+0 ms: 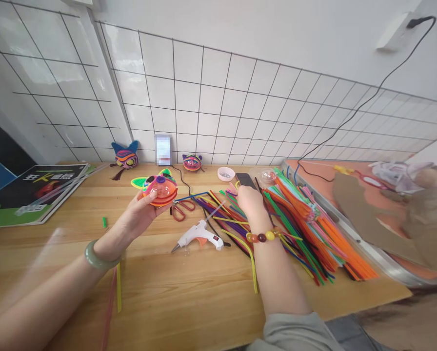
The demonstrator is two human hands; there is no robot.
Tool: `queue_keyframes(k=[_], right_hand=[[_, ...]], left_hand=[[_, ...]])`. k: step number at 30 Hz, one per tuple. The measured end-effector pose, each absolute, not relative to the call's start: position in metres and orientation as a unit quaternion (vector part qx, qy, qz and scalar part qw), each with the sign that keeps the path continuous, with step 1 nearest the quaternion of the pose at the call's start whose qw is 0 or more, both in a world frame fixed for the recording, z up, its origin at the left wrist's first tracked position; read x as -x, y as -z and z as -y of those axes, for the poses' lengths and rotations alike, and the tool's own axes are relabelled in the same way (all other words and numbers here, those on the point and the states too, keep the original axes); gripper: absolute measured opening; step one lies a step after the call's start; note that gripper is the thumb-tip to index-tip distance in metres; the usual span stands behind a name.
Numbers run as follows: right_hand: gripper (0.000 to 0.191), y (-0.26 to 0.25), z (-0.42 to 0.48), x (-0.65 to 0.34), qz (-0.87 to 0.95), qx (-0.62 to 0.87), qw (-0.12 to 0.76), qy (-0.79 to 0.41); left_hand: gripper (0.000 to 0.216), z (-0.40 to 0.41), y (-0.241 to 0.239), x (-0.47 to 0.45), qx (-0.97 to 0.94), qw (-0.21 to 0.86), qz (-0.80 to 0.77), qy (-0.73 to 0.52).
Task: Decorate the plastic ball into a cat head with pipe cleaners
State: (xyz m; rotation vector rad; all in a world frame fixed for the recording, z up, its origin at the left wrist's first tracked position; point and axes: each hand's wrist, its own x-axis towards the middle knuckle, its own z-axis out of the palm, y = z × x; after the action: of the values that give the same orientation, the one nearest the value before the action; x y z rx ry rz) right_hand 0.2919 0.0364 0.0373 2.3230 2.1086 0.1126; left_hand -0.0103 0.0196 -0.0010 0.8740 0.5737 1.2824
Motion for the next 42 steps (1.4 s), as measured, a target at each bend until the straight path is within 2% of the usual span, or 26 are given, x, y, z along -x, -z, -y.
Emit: queue_keyframes(k=[4, 11, 15, 22, 24, 28, 33, 42], right_hand=[[0.029, -0.014, -0.049, -0.286, -0.688, -0.725, 0.003, -0.027], [0.02, 0.012, -0.061, -0.264, -0.732, -0.68, 0.043, 0.001], [0.03, 0.02, -0.064, -0.263, -0.725, -0.686, 0.066, -0.006], [0.031, 0.024, -0.066, -0.261, -0.712, -0.699, 0.063, -0.022], [0.022, 0.023, -0.067, -0.264, -0.711, -0.701, 0.045, -0.019], [0.024, 0.018, -0.069, -0.275, -0.714, -0.7, -0.013, -0.001], [0.012, 0.016, -0.072, -0.282, -0.705, -0.704, -0.09, 0.015], [0.02, 0.003, -0.067, -0.284, -0.695, -0.682, -0.228, 0.027]], left_hand=[[0.035, -0.022, 0.002, 0.011, -0.373, 0.682, -0.259, -0.574], [0.037, -0.022, 0.004, 0.011, -0.362, 0.684, -0.27, -0.573], [0.04, -0.02, 0.005, 0.01, -0.384, 0.671, -0.275, -0.571], [0.046, -0.019, 0.004, 0.008, -0.424, 0.642, -0.269, -0.58], [0.046, -0.019, 0.004, 0.008, -0.431, 0.638, -0.27, -0.578], [0.045, -0.018, 0.003, 0.008, -0.428, 0.638, -0.266, -0.582], [0.045, -0.015, -0.001, 0.007, -0.426, 0.631, -0.27, -0.589], [0.04, -0.016, 0.003, 0.007, -0.482, 0.619, -0.246, -0.569]])
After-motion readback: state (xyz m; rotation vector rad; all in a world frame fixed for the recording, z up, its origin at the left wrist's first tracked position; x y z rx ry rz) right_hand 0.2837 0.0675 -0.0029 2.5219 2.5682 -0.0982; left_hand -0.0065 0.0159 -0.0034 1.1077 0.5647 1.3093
